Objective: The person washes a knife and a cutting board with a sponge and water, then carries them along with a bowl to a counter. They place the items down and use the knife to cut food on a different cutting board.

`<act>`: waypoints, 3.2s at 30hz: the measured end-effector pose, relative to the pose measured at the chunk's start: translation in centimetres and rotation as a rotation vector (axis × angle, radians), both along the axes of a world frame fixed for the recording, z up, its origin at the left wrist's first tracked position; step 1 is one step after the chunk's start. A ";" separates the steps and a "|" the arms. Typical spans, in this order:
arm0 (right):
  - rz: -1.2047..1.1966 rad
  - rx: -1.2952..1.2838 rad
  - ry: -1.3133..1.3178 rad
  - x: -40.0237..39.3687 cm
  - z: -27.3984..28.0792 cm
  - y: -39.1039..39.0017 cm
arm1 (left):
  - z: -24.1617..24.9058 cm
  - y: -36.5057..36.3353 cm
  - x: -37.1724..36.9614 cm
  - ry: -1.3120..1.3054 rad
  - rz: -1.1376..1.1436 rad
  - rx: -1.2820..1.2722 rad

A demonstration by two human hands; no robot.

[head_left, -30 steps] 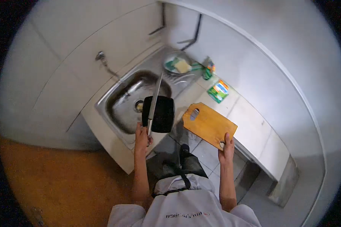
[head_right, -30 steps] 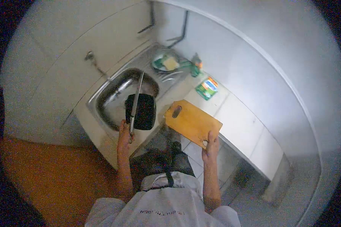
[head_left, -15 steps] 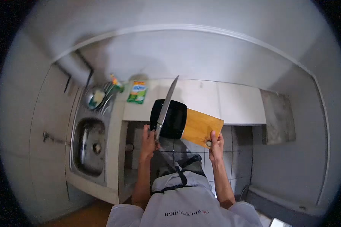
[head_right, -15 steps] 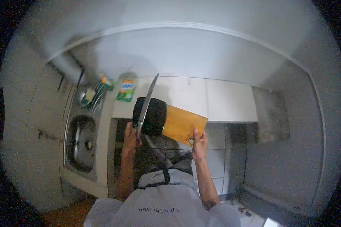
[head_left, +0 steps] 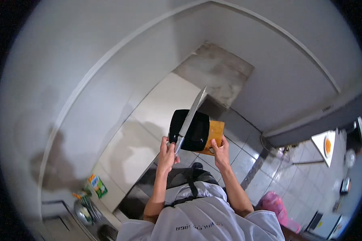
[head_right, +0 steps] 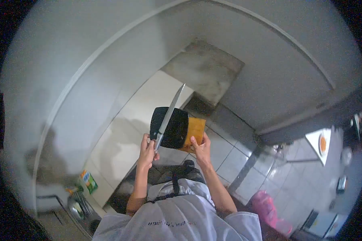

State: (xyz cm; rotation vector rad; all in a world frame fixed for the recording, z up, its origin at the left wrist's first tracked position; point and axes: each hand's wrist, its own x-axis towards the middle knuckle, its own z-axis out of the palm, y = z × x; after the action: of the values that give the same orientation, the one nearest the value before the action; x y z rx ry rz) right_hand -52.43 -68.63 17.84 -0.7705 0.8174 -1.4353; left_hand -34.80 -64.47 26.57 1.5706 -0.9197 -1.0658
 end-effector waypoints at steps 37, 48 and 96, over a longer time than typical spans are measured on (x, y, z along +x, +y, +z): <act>-1.199 0.183 -0.412 -19.0 -13.0 10.3 | -9.5 -10.0 -27.7 -0.183 -1.496 0.225; -1.564 0.122 -0.410 -33.0 -14.4 10.7 | -10.0 -11.9 -47.1 -0.199 -1.790 0.228; -2.173 0.135 -0.459 -89.9 -17.3 29.1 | -16.5 5.9 -114.9 -0.211 -2.225 -0.225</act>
State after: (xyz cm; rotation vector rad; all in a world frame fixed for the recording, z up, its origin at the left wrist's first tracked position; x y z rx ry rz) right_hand -142.34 -39.54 0.57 1.1159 1.3280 -3.0679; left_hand -149.69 -58.60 10.10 -0.2286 -2.8737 -1.8907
